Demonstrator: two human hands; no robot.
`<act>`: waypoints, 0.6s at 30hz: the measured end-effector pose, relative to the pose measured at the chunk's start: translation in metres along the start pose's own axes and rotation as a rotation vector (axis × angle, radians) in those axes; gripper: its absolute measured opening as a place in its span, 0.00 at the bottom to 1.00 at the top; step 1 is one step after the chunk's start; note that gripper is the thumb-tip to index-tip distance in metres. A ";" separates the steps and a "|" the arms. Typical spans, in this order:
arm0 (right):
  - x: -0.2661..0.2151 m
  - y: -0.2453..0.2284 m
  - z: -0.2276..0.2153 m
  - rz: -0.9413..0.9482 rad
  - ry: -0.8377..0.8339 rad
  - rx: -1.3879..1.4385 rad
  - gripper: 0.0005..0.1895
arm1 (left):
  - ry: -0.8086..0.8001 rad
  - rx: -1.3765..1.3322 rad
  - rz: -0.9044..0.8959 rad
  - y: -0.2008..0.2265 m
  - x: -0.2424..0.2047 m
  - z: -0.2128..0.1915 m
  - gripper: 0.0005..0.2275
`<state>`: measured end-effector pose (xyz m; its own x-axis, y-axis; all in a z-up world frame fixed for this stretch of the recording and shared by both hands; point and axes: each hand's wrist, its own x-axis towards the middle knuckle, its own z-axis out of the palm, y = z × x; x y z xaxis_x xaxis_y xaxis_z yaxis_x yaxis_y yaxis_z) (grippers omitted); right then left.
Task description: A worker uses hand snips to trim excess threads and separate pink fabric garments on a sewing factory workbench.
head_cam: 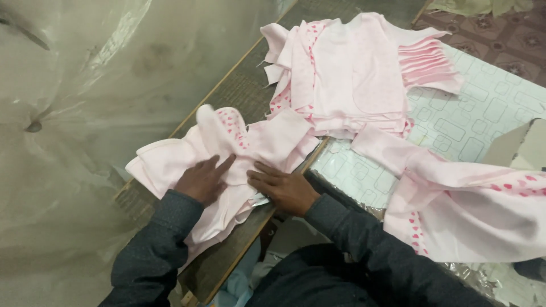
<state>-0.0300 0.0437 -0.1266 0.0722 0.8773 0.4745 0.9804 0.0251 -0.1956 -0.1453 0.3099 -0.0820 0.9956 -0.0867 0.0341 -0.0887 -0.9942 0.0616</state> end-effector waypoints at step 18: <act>-0.208 -0.150 -0.163 0.879 0.561 0.470 0.12 | -0.224 -0.794 0.763 0.288 0.131 -0.043 0.13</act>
<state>-0.1620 -0.2206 -0.0560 0.8864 0.3455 0.3081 0.3933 -0.2111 -0.8948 -0.0412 0.0153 -0.0173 0.6487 -0.7441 0.1594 -0.5904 -0.3600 0.7224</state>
